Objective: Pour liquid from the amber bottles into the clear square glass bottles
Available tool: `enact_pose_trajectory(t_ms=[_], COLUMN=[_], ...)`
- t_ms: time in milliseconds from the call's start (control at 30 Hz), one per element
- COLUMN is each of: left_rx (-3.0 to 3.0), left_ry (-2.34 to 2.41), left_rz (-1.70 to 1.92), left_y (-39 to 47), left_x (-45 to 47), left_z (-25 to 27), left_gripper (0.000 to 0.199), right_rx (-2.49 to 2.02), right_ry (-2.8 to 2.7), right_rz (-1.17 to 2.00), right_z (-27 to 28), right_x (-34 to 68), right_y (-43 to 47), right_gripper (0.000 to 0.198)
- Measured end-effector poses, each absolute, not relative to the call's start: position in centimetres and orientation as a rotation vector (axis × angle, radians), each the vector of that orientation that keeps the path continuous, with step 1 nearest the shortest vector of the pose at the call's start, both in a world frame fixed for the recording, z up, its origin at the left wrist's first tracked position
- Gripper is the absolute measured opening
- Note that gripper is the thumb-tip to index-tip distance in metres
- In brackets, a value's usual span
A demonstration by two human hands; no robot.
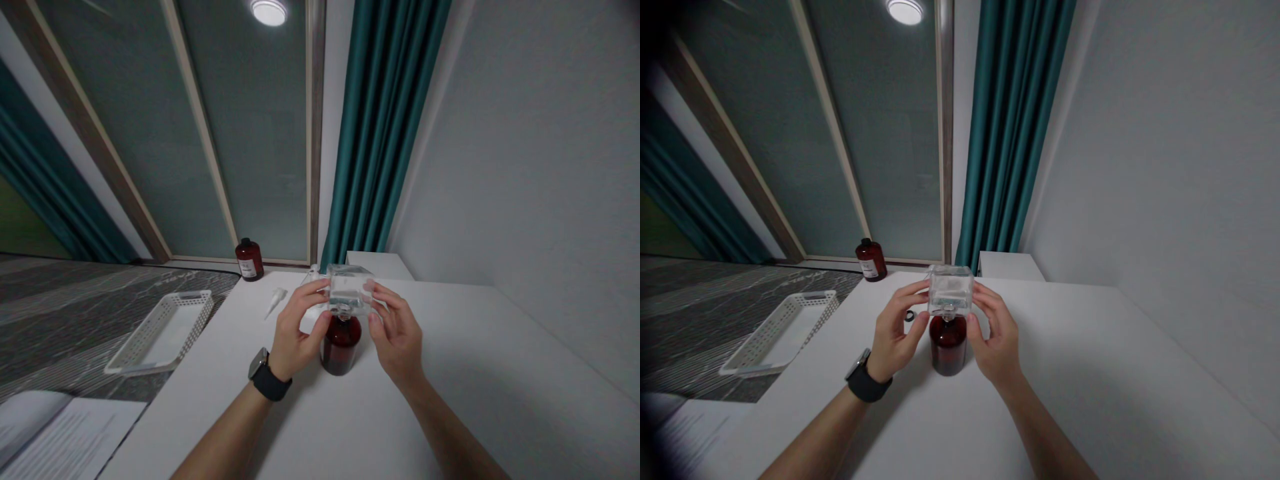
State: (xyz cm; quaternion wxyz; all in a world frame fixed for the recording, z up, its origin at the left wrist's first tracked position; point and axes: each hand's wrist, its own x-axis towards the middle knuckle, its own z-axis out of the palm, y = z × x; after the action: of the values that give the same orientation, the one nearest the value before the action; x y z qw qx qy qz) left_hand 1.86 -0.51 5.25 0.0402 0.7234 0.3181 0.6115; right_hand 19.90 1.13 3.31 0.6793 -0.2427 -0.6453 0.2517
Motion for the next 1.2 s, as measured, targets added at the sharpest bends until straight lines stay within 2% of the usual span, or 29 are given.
enact_pose_trajectory(t_ms=[1200], left_rx=[2.161], left_ry=[0.977], left_rz=[1.806], left_y=[-0.39], left_x=[1.56], left_z=[5.28], left_gripper=[0.017], right_rx=[-0.562], right_ry=[-1.443], right_rz=[0.547], right_z=[3.36], right_x=[19.88], right_y=[1.25], right_gripper=[0.021])
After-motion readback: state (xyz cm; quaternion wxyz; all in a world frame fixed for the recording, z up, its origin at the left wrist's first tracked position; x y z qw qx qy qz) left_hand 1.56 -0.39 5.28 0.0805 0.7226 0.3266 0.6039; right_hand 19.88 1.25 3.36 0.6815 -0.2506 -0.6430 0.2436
